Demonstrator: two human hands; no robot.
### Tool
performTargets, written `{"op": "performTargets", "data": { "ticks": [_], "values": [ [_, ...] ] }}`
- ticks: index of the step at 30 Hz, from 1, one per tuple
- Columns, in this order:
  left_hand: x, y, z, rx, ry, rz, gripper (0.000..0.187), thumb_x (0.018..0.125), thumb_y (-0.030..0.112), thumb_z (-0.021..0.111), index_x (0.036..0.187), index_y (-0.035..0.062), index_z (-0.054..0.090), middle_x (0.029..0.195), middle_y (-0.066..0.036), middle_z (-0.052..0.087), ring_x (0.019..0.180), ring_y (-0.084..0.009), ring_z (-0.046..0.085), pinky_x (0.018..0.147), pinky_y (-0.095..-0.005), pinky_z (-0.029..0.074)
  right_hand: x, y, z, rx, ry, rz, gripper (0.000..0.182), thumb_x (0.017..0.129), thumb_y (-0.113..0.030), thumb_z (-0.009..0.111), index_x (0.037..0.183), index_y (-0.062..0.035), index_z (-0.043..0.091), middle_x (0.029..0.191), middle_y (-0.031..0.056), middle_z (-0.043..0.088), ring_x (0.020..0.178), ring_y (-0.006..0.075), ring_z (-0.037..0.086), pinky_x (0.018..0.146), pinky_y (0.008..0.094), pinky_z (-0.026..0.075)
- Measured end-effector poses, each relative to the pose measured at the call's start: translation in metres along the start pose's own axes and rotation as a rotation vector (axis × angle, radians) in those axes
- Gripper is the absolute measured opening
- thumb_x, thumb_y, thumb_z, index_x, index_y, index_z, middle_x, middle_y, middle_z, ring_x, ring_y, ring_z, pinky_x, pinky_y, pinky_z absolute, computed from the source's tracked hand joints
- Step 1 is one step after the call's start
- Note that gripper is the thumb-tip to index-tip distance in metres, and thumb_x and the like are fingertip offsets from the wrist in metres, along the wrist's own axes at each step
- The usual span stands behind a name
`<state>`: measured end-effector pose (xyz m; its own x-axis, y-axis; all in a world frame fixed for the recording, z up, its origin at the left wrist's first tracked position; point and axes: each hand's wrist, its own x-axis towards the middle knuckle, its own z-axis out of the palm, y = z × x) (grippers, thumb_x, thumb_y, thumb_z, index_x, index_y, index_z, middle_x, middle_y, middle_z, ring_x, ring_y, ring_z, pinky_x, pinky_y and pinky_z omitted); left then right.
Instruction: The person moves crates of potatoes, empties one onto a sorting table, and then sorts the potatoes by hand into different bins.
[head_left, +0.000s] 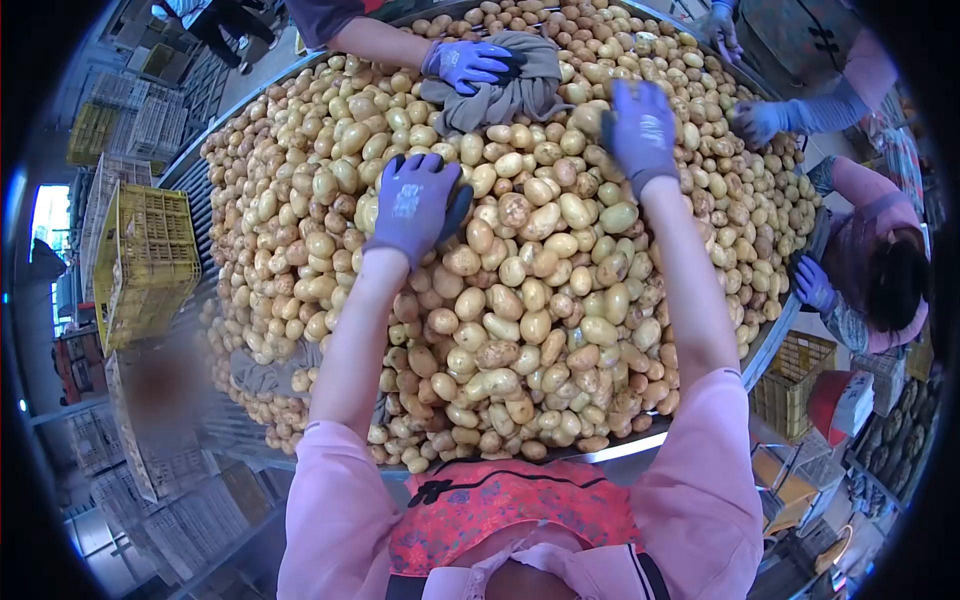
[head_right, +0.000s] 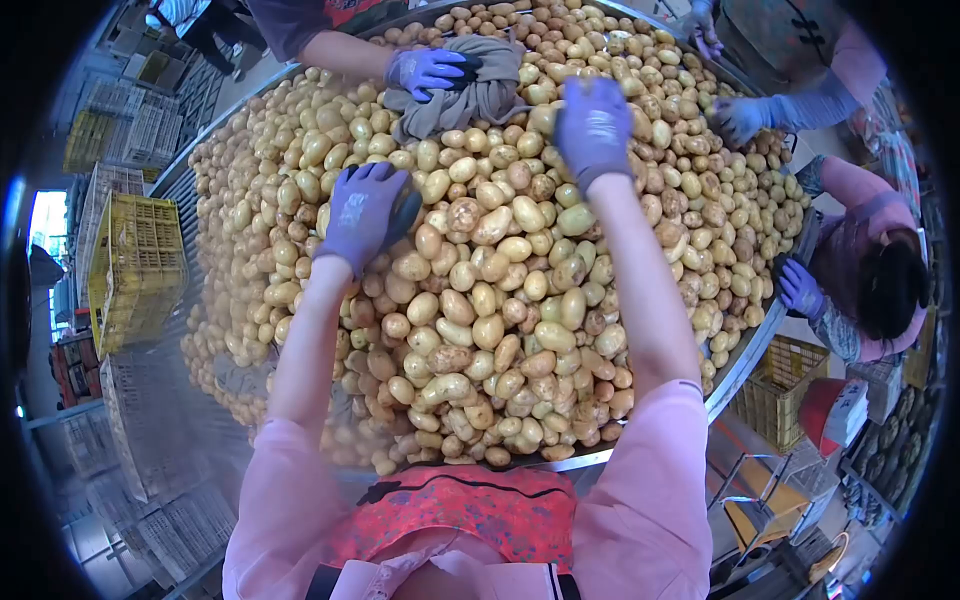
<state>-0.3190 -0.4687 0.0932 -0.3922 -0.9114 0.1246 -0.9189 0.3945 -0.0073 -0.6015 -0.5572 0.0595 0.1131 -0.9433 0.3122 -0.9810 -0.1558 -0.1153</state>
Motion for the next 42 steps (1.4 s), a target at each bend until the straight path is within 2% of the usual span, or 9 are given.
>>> {"op": "performTargets", "data": {
  "ticks": [3,6,8,11,15,19,27,37,42],
  "values": [
    [-0.035,0.014,-0.01,-0.078,0.032,0.005,0.018,0.084,0.025,0.058,0.079,0.0084,0.062,0.087,-0.013,0.058,0.09,-0.0307,0.057,0.088,-0.0454,0.04,-0.017,-0.055,-0.005,0.389,-0.202,-0.347,0.019,0.083,-0.016,0.051,0.09,-0.0071,0.065,0.085,0.0138,0.066,0.091,0.0289,0.063,0.077,0.0418,0.05],
    [-0.056,0.016,-0.031,-0.035,-0.017,-0.001,0.012,0.081,0.019,0.061,0.077,0.0078,0.061,0.087,-0.013,0.056,0.085,-0.0323,0.055,0.082,-0.0433,0.041,-0.033,-0.08,0.025,0.163,-0.393,-0.469,0.022,0.08,-0.023,0.057,0.093,-0.0065,0.064,0.091,0.016,0.066,0.094,0.0322,0.063,0.079,0.0438,0.05],
    [-0.056,0.014,-0.046,-0.195,-0.38,-0.182,0.01,0.08,0.018,0.059,0.082,0.008,0.062,0.095,-0.014,0.058,0.092,-0.0313,0.057,0.085,-0.0434,0.041,-0.024,-0.075,0.02,0.203,-0.504,-0.448,0.028,0.078,-0.026,0.06,0.097,-0.0065,0.063,0.094,0.0162,0.066,0.094,0.0323,0.062,0.081,0.0435,0.05],
    [-0.017,0.002,-0.033,0.009,0.06,0.069,0.012,0.081,0.016,0.057,0.087,0.0079,0.064,0.102,-0.014,0.06,0.097,-0.0289,0.059,0.085,-0.043,0.043,-0.025,-0.07,0.034,0.183,-0.618,-0.502,0.044,0.072,-0.033,0.065,0.109,-0.0094,0.06,0.104,0.0151,0.063,0.102,0.0318,0.058,0.087,0.0433,0.047],
    [0.031,-0.004,0.009,0.184,-0.199,0.01,0.021,0.081,0.014,0.055,0.1,0.008,0.064,0.107,-0.013,0.061,0.098,-0.0287,0.061,0.084,-0.0423,0.047,-0.038,-0.075,0.03,0.185,-0.455,-0.42,0.045,0.072,-0.033,0.066,0.113,-0.0146,0.06,0.112,0.0113,0.06,0.112,0.031,0.05,0.09,0.0447,0.043],
    [0.044,-0.005,0.019,0.256,-0.452,-0.138,0.024,0.083,0.017,0.055,0.104,0.0063,0.061,0.101,-0.015,0.063,0.093,-0.0317,0.062,0.082,-0.0434,0.048,-0.024,-0.077,0.013,0.189,-0.673,-0.447,0.058,0.071,-0.028,0.071,0.126,-0.0185,0.054,0.114,0.0094,0.06,0.112,0.0312,0.052,0.092,0.0414,0.044],
    [-0.042,-0.022,-0.013,-0.081,-0.131,-0.228,0.024,0.088,0.029,0.056,0.096,0.0064,0.055,0.095,-0.018,0.065,0.088,-0.0353,0.062,0.072,-0.0459,0.048,0.0,-0.084,-0.013,0.344,-1.1,-0.35,0.055,0.066,-0.013,0.069,0.119,-0.0165,0.055,0.101,0.0123,0.06,0.095,0.0274,0.058,0.082,0.0414,0.048],
    [-0.122,0.002,-0.043,-0.42,0.091,-0.101,0.038,0.077,0.022,0.072,0.11,0.0069,0.059,0.102,-0.014,0.062,0.093,-0.035,0.058,0.08,-0.0413,0.047,-0.009,-0.075,0.001,0.457,-1.061,-0.831,0.054,0.065,-0.022,0.077,0.114,-0.0137,0.056,0.11,0.0109,0.057,0.102,0.0307,0.056,0.087,0.0423,0.045],
    [-0.137,0.022,-0.048,-0.994,0.17,-0.401,0.047,0.074,0.005,0.074,0.117,0.0038,0.056,0.112,-0.005,0.058,0.106,-0.016,0.056,0.092,-0.0297,0.044,-0.026,-0.066,-0.001,0.516,-0.809,-0.867,0.049,0.068,-0.018,0.076,0.112,-0.0113,0.056,0.109,0.0117,0.056,0.101,0.0316,0.055,0.089,0.0416,0.045]
  ]
}}
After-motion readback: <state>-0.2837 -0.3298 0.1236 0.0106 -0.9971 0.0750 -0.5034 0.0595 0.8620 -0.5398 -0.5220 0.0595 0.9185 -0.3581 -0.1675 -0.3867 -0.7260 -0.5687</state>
